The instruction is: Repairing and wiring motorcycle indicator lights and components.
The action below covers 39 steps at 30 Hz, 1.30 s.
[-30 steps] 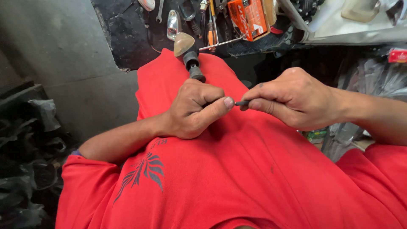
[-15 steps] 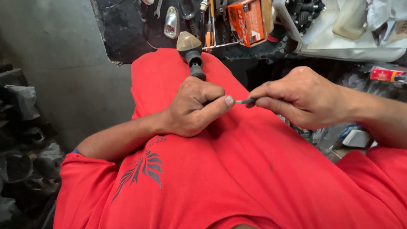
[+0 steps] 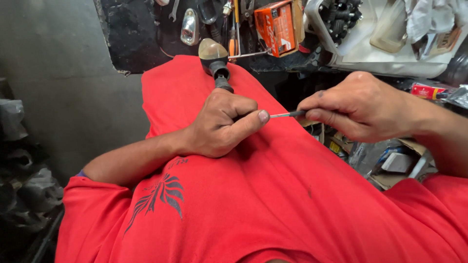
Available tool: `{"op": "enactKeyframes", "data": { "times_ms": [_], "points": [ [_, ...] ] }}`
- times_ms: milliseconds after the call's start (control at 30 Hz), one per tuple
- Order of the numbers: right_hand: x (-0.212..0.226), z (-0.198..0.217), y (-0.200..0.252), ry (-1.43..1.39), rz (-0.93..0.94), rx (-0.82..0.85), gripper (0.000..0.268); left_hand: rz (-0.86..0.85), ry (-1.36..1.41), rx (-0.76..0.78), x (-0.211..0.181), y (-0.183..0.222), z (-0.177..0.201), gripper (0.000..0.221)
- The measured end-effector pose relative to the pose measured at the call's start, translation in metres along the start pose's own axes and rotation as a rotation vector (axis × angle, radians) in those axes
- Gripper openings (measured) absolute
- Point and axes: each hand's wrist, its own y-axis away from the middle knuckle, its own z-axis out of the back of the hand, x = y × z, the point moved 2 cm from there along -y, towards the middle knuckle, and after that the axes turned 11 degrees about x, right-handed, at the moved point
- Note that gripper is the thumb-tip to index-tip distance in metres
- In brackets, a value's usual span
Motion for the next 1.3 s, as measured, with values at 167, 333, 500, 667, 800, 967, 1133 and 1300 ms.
{"op": "enactKeyframes", "data": {
  "times_ms": [167, 333, 500, 667, 800, 967, 1133, 1300],
  "points": [
    [-0.008, 0.007, -0.003, 0.011, -0.169, 0.065, 0.019, 0.045, 0.06, -0.06, 0.009, 0.007, 0.009, 0.038],
    [-0.049, 0.01, 0.007, -0.119, -0.035, -0.326, 0.008, 0.051, -0.057, -0.182, 0.023, 0.025, 0.047, 0.037],
    [-0.048, -0.007, -0.03, -0.11, 0.156, -0.59, 0.015, 0.034, -0.295, -0.129, 0.019, 0.014, 0.051, 0.029],
    [-0.037, -0.015, -0.048, 0.017, 0.24, -0.715, 0.021, 0.262, -0.352, -0.153, 0.013, 0.008, 0.054, 0.026],
    [-0.035, -0.028, -0.067, 0.007, 0.388, -0.766, 0.02, 0.166, -0.434, -0.12, 0.009, 0.003, 0.047, 0.021],
    [-0.043, -0.043, -0.08, -0.221, 0.487, -0.954, 0.022, 0.09, -0.474, -0.062, 0.007, -0.006, 0.039, 0.01],
    [-0.042, -0.054, -0.085, -0.365, 0.552, -0.951, 0.019, 0.092, -0.338, -0.005, 0.003, -0.008, 0.033, 0.013],
    [-0.043, -0.06, -0.085, -0.453, 0.508, -0.961, 0.016, 0.122, -0.222, 0.047, 0.0, -0.012, 0.027, 0.015]
  ]
}}
